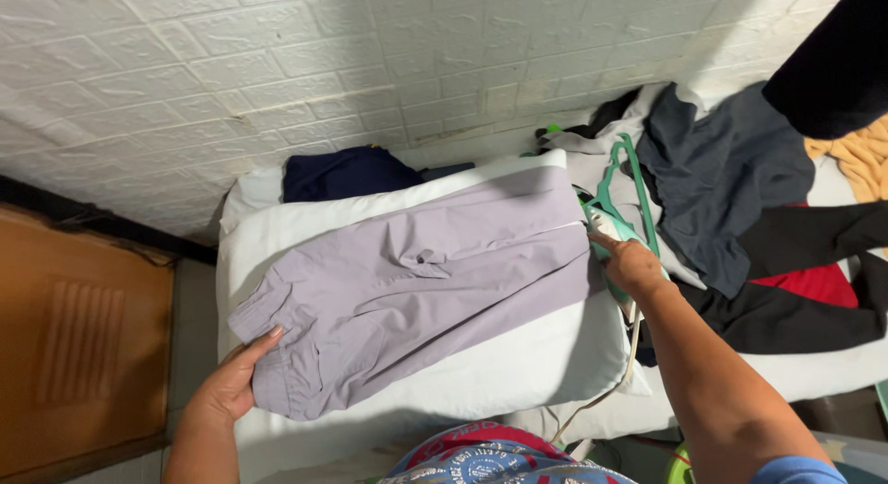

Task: The person irons a pair of light gray trousers on a white ironing board. They repeatedly smooth the fabric with their hands and move a green and white iron across the legs and waistband, repositioning the garment several times to cover different areas.

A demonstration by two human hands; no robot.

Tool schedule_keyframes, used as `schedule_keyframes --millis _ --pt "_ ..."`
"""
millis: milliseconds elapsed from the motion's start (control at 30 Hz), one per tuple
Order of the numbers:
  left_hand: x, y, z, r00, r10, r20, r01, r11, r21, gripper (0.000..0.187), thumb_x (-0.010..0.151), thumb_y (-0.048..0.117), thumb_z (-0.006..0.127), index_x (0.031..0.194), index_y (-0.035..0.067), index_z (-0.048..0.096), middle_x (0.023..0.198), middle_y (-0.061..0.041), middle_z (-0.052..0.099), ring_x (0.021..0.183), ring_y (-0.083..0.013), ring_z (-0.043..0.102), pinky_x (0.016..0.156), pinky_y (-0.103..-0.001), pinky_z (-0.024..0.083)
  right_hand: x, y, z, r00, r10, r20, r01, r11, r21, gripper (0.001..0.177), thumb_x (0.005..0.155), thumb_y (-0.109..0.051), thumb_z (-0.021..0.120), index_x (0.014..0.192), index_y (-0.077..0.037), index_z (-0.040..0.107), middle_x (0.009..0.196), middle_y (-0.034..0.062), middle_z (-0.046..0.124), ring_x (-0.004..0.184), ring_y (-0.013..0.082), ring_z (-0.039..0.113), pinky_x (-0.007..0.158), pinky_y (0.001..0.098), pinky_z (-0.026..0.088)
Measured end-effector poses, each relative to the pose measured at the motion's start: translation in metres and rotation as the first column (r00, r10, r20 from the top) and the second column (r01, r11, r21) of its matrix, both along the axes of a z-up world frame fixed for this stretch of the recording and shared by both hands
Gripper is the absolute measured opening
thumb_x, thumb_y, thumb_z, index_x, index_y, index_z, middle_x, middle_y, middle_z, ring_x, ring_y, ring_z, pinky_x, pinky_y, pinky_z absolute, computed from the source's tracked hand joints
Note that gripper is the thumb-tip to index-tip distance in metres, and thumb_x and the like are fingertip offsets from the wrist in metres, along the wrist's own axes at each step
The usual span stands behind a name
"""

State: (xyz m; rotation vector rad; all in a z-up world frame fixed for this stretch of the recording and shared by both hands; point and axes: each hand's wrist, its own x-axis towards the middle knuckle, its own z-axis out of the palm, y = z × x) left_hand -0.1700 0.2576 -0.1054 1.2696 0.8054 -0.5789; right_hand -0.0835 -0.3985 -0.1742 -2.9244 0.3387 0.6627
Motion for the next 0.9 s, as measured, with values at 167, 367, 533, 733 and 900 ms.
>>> schedule_keyframes --millis 167,367,533,733,900 --pt "0.006 -0.001 0.006 0.998 -0.02 0.068 0.022 0.999 -0.025 0.086 0.079 0.031 0.077 0.152 -0.001 0.044 0.146 -0.018 0.06 0.132 -0.0314 0.058 0.107 -0.045 0.047 0.003 -0.001 -0.009 0.999 0.011 0.045 -0.013 0.999 0.035 0.058 0.087 -0.012 0.065 0.14 -0.036 0.059 0.118 0.0171 0.071 0.11 0.0365 0.069 0.093 0.0445 0.056" --pt "0.047 -0.013 0.036 0.987 -0.131 0.091 0.129 0.991 0.023 0.075 0.082 0.026 0.072 0.148 0.001 0.045 0.141 -0.021 0.062 0.128 -0.0342 0.061 0.104 -0.051 0.049 -0.019 -0.028 0.002 0.985 -0.072 0.156 0.06 0.995 0.078 0.019 0.095 -0.028 0.065 0.112 -0.027 0.073 0.107 0.0133 0.077 0.102 0.0354 0.073 0.088 0.044 0.057" --pt "0.077 -0.017 0.069 0.943 -0.186 0.276 0.215 0.974 -0.078 0.063 0.086 0.024 0.069 0.141 -0.002 0.055 0.132 -0.02 0.067 0.116 -0.0314 0.066 0.097 -0.048 0.053 -0.036 -0.066 0.024 0.973 -0.146 0.181 0.148 0.989 -0.001 0.023 0.097 -0.035 0.064 0.118 -0.032 0.073 0.106 0.0142 0.076 0.1 0.0356 0.073 0.086 0.0452 0.057" --pt "0.069 -0.011 0.067 0.954 -0.178 0.242 0.203 0.976 -0.082 0.056 0.089 0.021 0.068 0.138 -0.004 0.058 0.129 -0.018 0.068 0.114 -0.0284 0.067 0.096 -0.045 0.053 -0.036 -0.064 0.016 0.966 -0.131 0.222 0.119 0.991 0.065 0.034 0.101 -0.03 0.061 0.131 -0.042 0.071 0.111 0.0144 0.076 0.104 0.0347 0.073 0.091 0.0449 0.057" --pt "0.044 -0.002 0.049 0.969 -0.109 0.22 0.125 0.991 -0.057 0.062 0.084 0.02 0.069 0.141 0.0 0.056 0.134 -0.015 0.067 0.122 -0.0275 0.063 0.102 -0.043 0.049 -0.009 -0.03 -0.009 0.983 0.034 0.183 -0.04 0.999 0.029 0.057 0.09 -0.022 0.065 0.142 -0.044 0.058 0.112 0.0161 0.073 0.107 0.0355 0.07 0.091 0.0453 0.055"
